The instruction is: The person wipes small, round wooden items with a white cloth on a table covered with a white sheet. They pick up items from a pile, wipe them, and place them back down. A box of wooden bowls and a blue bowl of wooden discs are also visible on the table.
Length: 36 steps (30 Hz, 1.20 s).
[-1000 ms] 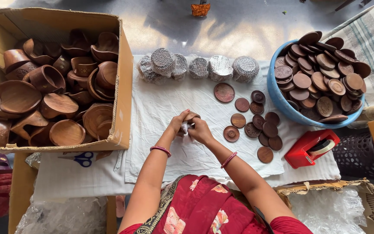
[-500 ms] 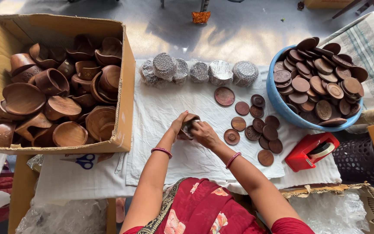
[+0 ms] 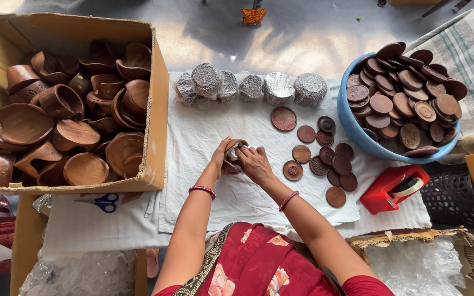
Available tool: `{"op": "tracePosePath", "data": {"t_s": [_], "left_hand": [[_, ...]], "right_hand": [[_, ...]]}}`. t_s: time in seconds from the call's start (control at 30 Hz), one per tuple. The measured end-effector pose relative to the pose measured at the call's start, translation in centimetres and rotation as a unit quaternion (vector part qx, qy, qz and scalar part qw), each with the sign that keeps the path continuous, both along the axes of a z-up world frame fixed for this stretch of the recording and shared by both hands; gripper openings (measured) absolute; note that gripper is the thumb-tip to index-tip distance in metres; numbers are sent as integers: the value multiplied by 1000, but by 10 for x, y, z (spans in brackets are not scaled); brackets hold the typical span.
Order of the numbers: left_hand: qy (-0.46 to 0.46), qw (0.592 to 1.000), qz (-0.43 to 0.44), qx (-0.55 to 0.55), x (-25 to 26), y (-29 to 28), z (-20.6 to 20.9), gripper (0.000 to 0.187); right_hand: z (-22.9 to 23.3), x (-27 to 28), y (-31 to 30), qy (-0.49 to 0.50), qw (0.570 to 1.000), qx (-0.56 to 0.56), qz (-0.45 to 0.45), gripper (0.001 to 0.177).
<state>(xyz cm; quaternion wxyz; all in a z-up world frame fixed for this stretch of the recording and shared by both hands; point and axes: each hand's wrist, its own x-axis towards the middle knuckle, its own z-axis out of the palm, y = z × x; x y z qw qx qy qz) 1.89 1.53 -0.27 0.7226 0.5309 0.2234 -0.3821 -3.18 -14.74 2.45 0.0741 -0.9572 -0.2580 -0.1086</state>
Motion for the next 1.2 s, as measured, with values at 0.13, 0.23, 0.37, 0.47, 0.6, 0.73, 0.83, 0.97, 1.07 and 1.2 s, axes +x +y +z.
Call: {"op": "tracePosePath", "data": {"t_s": [0.13,0.23,0.37,0.47,0.6,0.73,0.83,0.97,1.07,1.2], "left_hand": [[-24,999,9,22,-3,-2,-10,88],[-50,998,1,47,-6,-3,-21,86],[-65,997,-15,30,-2,-3,-18,86],[-46,999,14,3,4,2,-32,77],[-115,986,119,-15,16,21,-107,51],[-339,908,176,173,-5,20,-63,40],[-560,713,143,398,-34,12,-2,35],[-660,594,-112,447,-64,1,-3,46],[-612,674,-74,407,-62,-10,-45,44],[-238,926,238,-172,-31,-25,-92,42]], "right_hand": [[-10,9,16,92,990,-24,-104,25],[-10,19,13,207,962,-13,-175,22],[-23,31,-13,397,878,253,-89,28],[-28,35,-42,506,767,387,-72,27],[-29,29,-80,500,745,415,-149,21],[-43,26,-95,452,728,472,-209,17],[-63,28,-98,421,667,563,-249,16],[-55,26,-78,345,648,608,-301,25],[-63,25,-63,278,675,614,-298,30],[-75,16,-46,136,797,544,-224,27]]}}
